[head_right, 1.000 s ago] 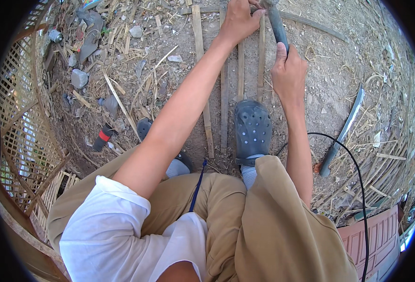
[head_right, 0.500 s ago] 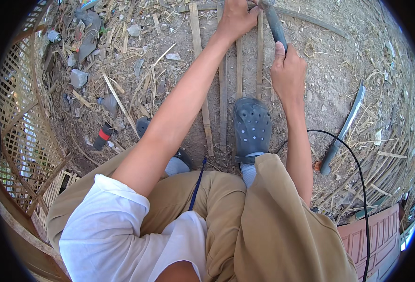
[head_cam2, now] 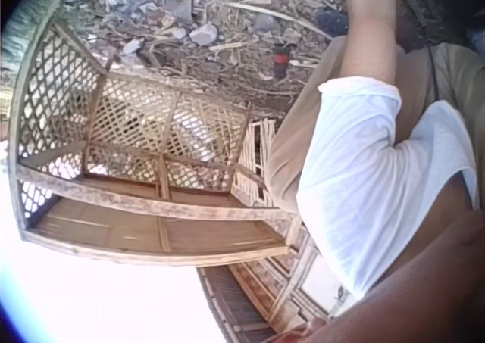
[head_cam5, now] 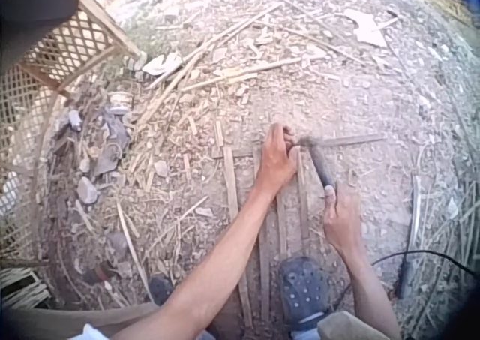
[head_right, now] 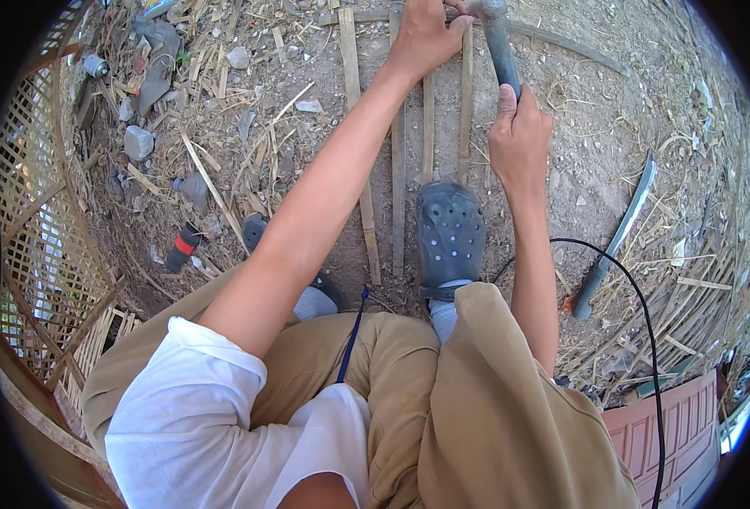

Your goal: The person strips a long bamboo piece using a knife and then aligns the resulting bamboo strips into a parallel group, using a hammer to tap a small nail into them.

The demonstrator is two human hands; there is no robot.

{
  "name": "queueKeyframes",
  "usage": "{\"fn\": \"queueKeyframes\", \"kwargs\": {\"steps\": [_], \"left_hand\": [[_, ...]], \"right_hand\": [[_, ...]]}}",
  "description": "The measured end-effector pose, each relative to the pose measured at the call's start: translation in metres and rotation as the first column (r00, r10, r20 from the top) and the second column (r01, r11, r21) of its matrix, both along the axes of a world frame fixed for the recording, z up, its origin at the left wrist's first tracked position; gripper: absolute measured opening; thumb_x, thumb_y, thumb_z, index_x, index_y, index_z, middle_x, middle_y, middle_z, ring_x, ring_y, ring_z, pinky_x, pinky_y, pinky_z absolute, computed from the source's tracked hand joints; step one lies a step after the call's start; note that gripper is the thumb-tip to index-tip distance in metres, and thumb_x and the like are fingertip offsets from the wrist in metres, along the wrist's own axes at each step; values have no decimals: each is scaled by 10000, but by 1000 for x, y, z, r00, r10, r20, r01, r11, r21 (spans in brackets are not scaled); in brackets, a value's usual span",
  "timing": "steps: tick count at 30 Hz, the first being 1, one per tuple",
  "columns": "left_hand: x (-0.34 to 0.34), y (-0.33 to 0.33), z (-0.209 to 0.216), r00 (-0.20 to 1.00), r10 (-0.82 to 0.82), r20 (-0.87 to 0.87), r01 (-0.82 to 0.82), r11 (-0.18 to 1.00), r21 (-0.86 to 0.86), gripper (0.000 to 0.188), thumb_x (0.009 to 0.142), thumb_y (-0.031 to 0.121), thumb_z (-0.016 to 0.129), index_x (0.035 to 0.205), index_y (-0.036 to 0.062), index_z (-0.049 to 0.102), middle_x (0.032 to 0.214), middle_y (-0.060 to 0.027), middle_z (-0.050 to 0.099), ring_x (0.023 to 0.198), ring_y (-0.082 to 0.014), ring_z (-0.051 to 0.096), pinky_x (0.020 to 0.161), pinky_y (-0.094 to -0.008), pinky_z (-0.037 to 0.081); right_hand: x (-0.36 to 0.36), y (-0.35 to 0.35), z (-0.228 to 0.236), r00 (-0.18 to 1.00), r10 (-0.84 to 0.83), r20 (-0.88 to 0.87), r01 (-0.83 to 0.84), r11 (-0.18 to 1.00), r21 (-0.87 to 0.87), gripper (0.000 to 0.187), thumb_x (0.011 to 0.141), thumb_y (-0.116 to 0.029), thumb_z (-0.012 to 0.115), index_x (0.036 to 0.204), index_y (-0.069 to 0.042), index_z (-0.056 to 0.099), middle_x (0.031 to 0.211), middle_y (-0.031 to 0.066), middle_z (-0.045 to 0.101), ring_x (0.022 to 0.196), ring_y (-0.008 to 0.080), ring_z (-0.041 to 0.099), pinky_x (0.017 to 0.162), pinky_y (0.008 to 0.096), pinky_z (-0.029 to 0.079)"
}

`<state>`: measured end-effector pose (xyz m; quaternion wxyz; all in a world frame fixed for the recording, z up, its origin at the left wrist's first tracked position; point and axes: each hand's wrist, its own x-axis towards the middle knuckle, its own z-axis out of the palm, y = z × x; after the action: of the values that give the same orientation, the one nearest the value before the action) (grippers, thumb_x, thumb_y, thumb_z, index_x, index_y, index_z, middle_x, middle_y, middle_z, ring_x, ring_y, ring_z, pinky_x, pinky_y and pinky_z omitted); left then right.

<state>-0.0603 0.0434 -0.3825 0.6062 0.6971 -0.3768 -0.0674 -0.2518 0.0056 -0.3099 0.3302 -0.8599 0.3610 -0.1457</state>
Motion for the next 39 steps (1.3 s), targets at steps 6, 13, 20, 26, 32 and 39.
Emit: {"fn": "queueKeyframes", "kwargs": {"steps": [6,13,20,26,32,39], "left_hand": [[-1,-2,0,995,-28,-92,26,999,-26,350,809,-62,625,1137,-24,510,980,-218,580,894,-366,651,782,-451,545],[7,6,-8,1000,2,-1,-2,1000,19,350,785,-69,623,1118,-19,528,979,-204,581,870,-345,645,767,-433,552],[0,-2,1,983,26,180,-30,999,22,433,747,-41,656,1157,-17,522,1008,-210,568,901,-354,643,784,-431,554],[4,1,-2,989,-26,146,7,992,128,429,764,11,654,1168,-20,511,1083,-255,538,1040,-449,577,904,-499,513],[7,2,-11,977,-11,213,-17,991,129,453,767,33,663,1184,-20,494,1099,-274,529,1065,-480,552,924,-518,496],[8,2,-1,985,-66,160,39,985,169,501,751,25,676,1207,-21,474,1138,-287,520,1095,-492,542,949,-520,489]], "right_hand": [[-3,4,-2,997,-22,80,18,999,47,434,1104,-308,484,911,65,594,614,270,538,524,462,530,516,509,371],[1,19,1,994,-68,84,56,990,131,442,1113,-310,455,914,62,585,597,255,530,508,446,533,503,499,371],[-5,12,-3,998,-63,23,60,994,90,424,1113,-306,460,943,62,586,586,249,535,528,451,578,507,516,387],[0,15,-10,999,-50,-22,51,998,32,400,1108,-282,472,928,60,574,577,249,517,519,457,564,505,517,382],[-2,21,-17,997,-77,26,76,997,18,395,1107,-269,471,894,51,562,577,250,517,516,450,560,506,517,378],[-11,15,-16,976,-162,145,150,985,88,422,1113,-284,456,868,39,574,584,219,544,523,422,574,507,491,390]]}}
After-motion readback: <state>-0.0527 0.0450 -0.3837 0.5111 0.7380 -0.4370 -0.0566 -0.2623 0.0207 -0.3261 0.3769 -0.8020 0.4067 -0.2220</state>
